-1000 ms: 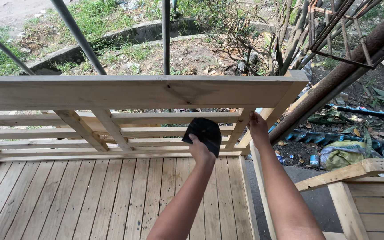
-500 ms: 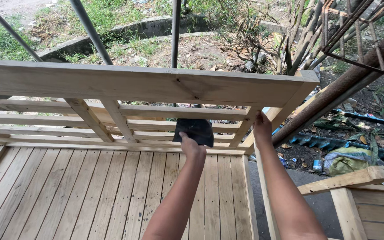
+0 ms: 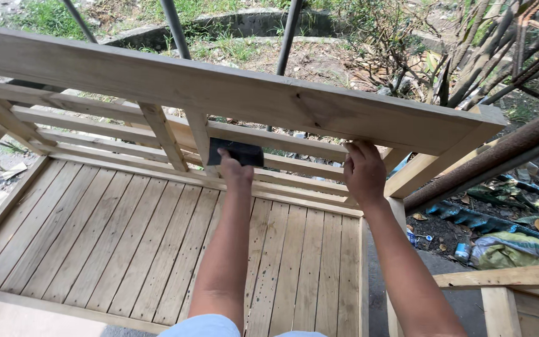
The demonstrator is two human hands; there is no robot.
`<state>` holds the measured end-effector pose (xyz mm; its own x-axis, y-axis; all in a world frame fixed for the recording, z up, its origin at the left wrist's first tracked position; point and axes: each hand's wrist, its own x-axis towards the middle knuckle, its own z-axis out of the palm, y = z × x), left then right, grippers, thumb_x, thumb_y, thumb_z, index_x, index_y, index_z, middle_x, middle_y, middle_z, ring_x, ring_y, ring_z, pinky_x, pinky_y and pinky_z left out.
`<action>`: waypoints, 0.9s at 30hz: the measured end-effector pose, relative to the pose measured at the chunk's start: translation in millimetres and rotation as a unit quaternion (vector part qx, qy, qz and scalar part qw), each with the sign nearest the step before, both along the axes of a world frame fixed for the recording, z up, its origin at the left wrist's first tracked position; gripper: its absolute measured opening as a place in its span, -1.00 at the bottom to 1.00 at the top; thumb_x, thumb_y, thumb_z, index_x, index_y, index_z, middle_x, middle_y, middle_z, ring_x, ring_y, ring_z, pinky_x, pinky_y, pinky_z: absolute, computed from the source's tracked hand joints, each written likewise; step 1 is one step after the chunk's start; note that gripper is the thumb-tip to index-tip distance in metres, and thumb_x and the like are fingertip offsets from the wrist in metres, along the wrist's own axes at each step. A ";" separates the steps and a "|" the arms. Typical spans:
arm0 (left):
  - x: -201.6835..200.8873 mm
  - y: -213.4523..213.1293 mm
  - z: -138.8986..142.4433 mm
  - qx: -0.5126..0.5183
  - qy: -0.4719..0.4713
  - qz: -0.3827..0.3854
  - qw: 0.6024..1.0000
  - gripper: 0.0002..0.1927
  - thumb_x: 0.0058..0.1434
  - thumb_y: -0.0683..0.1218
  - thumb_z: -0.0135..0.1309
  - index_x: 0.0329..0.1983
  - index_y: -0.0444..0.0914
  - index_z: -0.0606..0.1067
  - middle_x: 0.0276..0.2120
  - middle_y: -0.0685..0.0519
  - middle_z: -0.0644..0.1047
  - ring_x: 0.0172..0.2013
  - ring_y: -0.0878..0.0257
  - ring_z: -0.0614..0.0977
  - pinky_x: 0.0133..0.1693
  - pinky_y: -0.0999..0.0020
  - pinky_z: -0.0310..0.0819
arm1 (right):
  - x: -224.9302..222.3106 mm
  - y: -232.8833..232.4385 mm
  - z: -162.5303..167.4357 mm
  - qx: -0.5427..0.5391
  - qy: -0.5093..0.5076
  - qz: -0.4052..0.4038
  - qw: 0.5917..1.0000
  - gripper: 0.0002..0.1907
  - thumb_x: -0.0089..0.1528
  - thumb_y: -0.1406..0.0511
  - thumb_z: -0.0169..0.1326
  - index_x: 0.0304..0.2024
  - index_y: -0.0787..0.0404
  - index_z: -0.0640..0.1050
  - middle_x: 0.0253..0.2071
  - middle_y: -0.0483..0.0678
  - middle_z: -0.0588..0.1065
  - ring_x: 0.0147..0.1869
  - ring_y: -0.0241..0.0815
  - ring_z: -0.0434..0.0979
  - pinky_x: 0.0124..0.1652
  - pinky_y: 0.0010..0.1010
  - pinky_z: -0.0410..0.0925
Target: The person sands the top rail and slats of a wooden bench frame using a sanding block. They move the block back and forth along the wood surfaces to smooth them.
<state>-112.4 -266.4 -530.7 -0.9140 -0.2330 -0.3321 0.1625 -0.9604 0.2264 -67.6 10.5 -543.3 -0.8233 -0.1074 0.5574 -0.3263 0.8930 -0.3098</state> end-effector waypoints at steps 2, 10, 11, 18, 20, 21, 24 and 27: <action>-3.5 -18.9 -5.6 -0.033 -0.056 0.025 0.998 -0.48 0.50 0.11 -0.25 0.28 -0.37 0.35 0.19 -0.15 0.49 0.14 -0.09 0.57 0.21 -0.13 0.50 | -3.2 -9.3 -9.9 0.027 -0.024 0.051 0.998 -0.61 0.34 0.33 0.04 0.23 0.15 0.53 0.27 -0.03 0.47 0.41 0.03 0.40 0.37 -0.15 0.24; 0.1 35.2 11.6 0.090 0.032 -0.030 0.995 -0.39 0.51 0.20 -0.30 0.42 -0.28 0.30 0.32 -0.05 0.43 0.27 0.03 0.47 0.34 0.07 0.30 | -14.3 -20.1 -10.3 0.056 -0.086 0.017 0.995 -0.35 0.23 0.28 0.14 0.40 -0.05 0.38 0.39 -0.08 0.39 0.52 -0.06 0.27 0.48 -0.03 0.00; 0.7 27.3 14.0 0.089 0.003 -0.024 0.996 -0.39 0.51 0.20 -0.30 0.44 -0.27 0.28 0.34 -0.06 0.41 0.29 0.03 0.45 0.35 0.06 0.29 | -12.9 -18.8 -9.3 0.049 -0.096 0.022 0.994 -0.33 0.22 0.29 0.13 0.41 -0.07 0.37 0.40 -0.11 0.39 0.53 -0.09 0.26 0.49 -0.04 0.01; 11.7 30.1 11.7 0.047 0.107 -0.019 0.993 -0.34 0.47 0.26 -0.31 0.42 -0.27 0.26 0.35 -0.11 0.37 0.27 -0.06 0.44 0.33 -0.03 0.31 | -18.0 -17.5 -2.3 0.076 -0.130 0.012 0.989 -0.27 0.16 0.30 0.16 0.40 -0.03 0.35 0.39 -0.06 0.35 0.50 -0.06 0.23 0.43 -0.02 -0.02; 18.2 59.6 11.2 0.114 0.073 -0.092 0.986 -0.36 0.46 0.25 -0.29 0.44 -0.17 0.27 0.37 0.02 0.38 0.28 0.04 0.45 0.33 0.06 0.32 | -16.6 -19.4 -2.8 0.081 -0.136 0.007 0.987 -0.27 0.14 0.29 0.17 0.39 -0.05 0.35 0.39 -0.07 0.34 0.49 -0.05 0.23 0.45 -0.04 -0.04; 14.2 53.3 14.0 0.111 0.103 -0.081 0.985 -0.36 0.46 0.25 -0.29 0.44 -0.19 0.27 0.36 0.00 0.38 0.29 0.03 0.45 0.33 0.06 0.33 | -19.1 -18.8 -2.2 0.077 -0.131 0.013 0.988 -0.27 0.15 0.29 0.16 0.39 -0.04 0.35 0.39 -0.07 0.35 0.49 -0.05 0.23 0.45 -0.04 -0.03; 8.7 1.4 9.9 0.099 0.154 -0.042 0.982 -0.34 0.45 0.26 -0.30 0.42 -0.25 0.26 0.33 -0.09 0.38 0.27 -0.03 0.45 0.32 0.00 0.33 | -16.3 -15.2 -6.0 0.073 -0.129 0.027 0.989 -0.27 0.16 0.31 0.14 0.41 -0.03 0.33 0.40 -0.07 0.34 0.51 -0.05 0.24 0.46 -0.05 -0.03; 3.8 -1.0 9.1 0.036 0.114 -0.008 0.993 -0.32 0.44 0.29 -0.33 0.41 -0.24 0.28 0.31 -0.11 0.40 0.27 -0.05 0.43 0.31 0.02 0.30 | -17.6 -15.0 -10.6 0.073 -0.136 0.021 0.988 -0.24 0.13 0.32 0.15 0.41 -0.03 0.32 0.40 -0.08 0.34 0.52 -0.05 0.23 0.46 -0.06 -0.03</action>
